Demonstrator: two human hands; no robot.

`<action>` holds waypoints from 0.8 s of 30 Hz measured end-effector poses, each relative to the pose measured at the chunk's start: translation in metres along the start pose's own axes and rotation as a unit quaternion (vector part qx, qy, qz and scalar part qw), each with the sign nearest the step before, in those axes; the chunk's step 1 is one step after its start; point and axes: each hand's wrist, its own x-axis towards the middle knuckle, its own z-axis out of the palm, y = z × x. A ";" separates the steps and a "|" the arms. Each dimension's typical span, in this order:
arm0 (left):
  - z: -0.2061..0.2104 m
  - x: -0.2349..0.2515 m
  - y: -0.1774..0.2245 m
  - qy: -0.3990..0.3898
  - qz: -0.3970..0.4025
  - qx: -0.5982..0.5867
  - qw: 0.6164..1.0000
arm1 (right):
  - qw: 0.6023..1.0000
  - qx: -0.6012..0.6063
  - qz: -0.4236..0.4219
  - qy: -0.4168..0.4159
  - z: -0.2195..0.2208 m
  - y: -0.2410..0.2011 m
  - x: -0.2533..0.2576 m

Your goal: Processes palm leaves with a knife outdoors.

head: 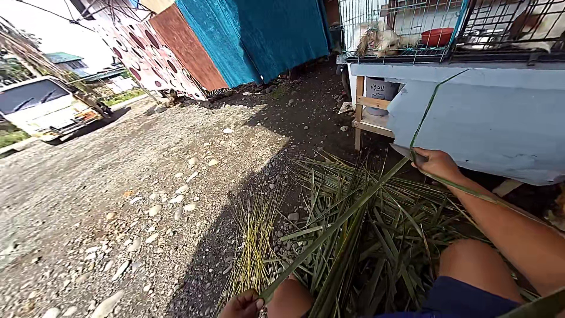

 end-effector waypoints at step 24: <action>0.121 0.050 0.120 0.097 0.049 -0.044 0.993 | 0.961 0.083 -0.133 -0.228 0.036 -0.073 -0.079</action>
